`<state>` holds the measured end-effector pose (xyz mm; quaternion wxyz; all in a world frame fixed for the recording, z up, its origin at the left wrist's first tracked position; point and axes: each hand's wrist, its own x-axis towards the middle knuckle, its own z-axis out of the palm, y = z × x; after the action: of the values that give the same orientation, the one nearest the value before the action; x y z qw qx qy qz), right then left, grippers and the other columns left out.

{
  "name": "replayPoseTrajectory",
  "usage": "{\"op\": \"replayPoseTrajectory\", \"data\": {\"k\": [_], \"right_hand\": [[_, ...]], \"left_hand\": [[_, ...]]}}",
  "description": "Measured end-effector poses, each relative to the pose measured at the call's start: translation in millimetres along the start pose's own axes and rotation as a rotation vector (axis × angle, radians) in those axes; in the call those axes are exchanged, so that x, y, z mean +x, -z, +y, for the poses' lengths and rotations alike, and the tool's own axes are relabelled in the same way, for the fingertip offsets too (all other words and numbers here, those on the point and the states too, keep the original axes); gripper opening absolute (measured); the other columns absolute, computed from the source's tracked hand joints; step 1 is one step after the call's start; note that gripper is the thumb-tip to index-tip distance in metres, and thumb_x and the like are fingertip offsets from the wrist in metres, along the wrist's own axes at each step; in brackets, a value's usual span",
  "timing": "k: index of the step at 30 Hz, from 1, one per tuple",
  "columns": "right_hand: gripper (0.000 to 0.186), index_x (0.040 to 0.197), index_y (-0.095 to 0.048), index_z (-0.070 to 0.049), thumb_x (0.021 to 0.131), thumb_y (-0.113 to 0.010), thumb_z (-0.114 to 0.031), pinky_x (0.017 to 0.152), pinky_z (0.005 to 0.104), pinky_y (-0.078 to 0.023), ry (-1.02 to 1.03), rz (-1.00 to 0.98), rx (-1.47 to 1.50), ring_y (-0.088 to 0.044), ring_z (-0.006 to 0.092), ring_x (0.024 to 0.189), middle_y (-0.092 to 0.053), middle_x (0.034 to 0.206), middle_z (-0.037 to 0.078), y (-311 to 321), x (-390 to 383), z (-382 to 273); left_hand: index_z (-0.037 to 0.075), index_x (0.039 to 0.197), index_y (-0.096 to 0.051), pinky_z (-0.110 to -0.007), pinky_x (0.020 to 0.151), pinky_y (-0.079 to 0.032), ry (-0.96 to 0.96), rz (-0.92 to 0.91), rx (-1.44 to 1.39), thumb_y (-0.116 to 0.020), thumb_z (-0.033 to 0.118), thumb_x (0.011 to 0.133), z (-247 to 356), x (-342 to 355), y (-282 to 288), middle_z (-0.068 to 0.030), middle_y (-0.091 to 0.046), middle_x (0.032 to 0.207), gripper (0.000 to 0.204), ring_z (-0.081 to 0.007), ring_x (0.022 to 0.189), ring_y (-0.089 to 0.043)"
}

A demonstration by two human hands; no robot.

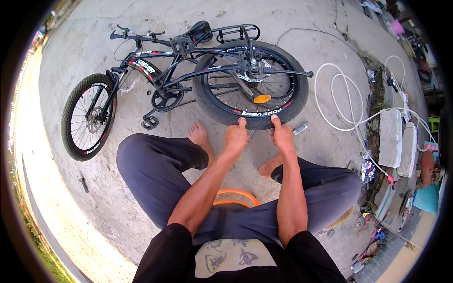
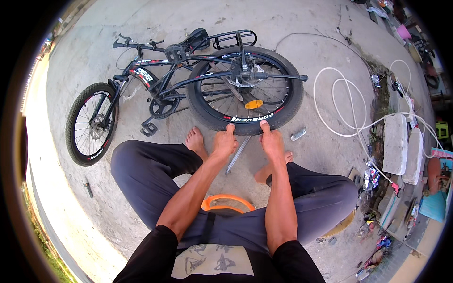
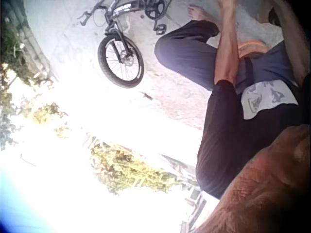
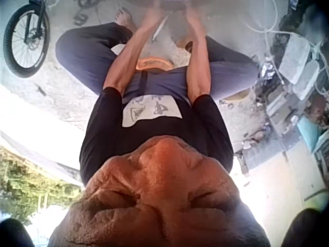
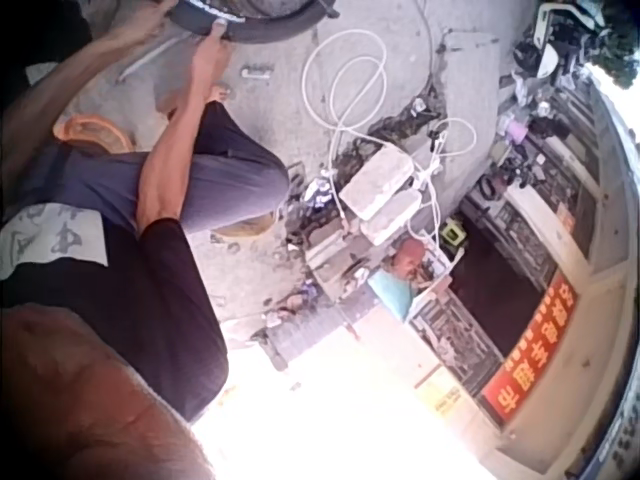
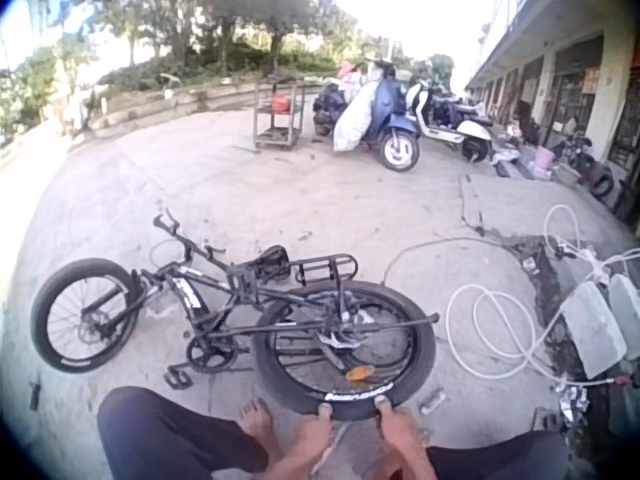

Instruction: The person uses a tire lever to pry the tire off a bicycle wheel, removes the inner tube, and then uses a hand pump to inflate the inner tube while holding it.

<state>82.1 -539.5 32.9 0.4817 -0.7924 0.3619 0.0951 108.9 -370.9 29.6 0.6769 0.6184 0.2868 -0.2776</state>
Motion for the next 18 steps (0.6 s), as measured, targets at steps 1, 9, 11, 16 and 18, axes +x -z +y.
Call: {"op": "replayPoseTrajectory", "data": {"k": [1,9,11,16,18], "right_hand": [[0.074,0.057,-0.061,0.002,0.090,-0.050,-0.063,0.063,0.0400,-0.047,-0.038,0.023,-0.004,-0.061,0.0271,0.057,-0.056,0.052,0.012,7,-4,-9],[0.058,0.059,-0.054,-0.003,0.091,-0.060,-0.051,0.043,0.0289,-0.031,-0.010,-0.153,0.198,-0.042,0.0128,0.042,-0.045,0.049,0.001,-3,-13,-20],[0.060,0.058,-0.055,-0.002,0.091,-0.057,-0.051,0.046,0.0316,-0.035,-0.015,-0.107,0.173,-0.046,0.0157,0.044,-0.048,0.048,0.003,0,-7,-12],[0.061,0.058,-0.057,0.000,0.091,-0.055,-0.050,0.048,0.0341,-0.037,-0.001,-0.076,0.120,-0.050,0.0172,0.046,-0.051,0.049,0.005,5,-8,-17],[0.061,0.057,-0.057,0.000,0.092,-0.056,-0.051,0.047,0.0336,-0.036,0.000,-0.098,0.147,-0.049,0.0168,0.045,-0.050,0.049,0.005,3,-10,-20]], "left_hand": [[0.004,0.059,-0.051,-0.035,0.042,-0.039,-0.025,-0.014,0.004,-0.049,0.047,0.096,-4,0,-8,-0.0061,-0.049,0.051,0.057,-0.0175,0.044,-0.049],[0.005,0.058,-0.051,-0.035,0.044,-0.040,-0.088,-0.098,0.151,-0.043,0.048,0.098,-14,-6,-24,-0.0056,-0.050,0.052,0.059,-0.0177,0.045,-0.050],[0.008,0.057,-0.047,-0.034,0.043,-0.039,0.019,-0.210,-0.065,-0.048,0.053,0.097,-10,-17,-14,-0.0030,-0.047,0.052,0.059,-0.0157,0.044,-0.048],[0.013,0.061,-0.041,-0.030,0.042,-0.032,0.062,0.043,-0.072,-0.058,0.055,0.092,9,-21,11,0.0014,-0.040,0.054,0.055,-0.0112,0.045,-0.042],[0.013,0.062,-0.042,-0.030,0.042,-0.033,0.056,0.083,-0.059,-0.060,0.055,0.091,9,-17,12,0.0013,-0.040,0.055,0.054,-0.0110,0.045,-0.041]]}}
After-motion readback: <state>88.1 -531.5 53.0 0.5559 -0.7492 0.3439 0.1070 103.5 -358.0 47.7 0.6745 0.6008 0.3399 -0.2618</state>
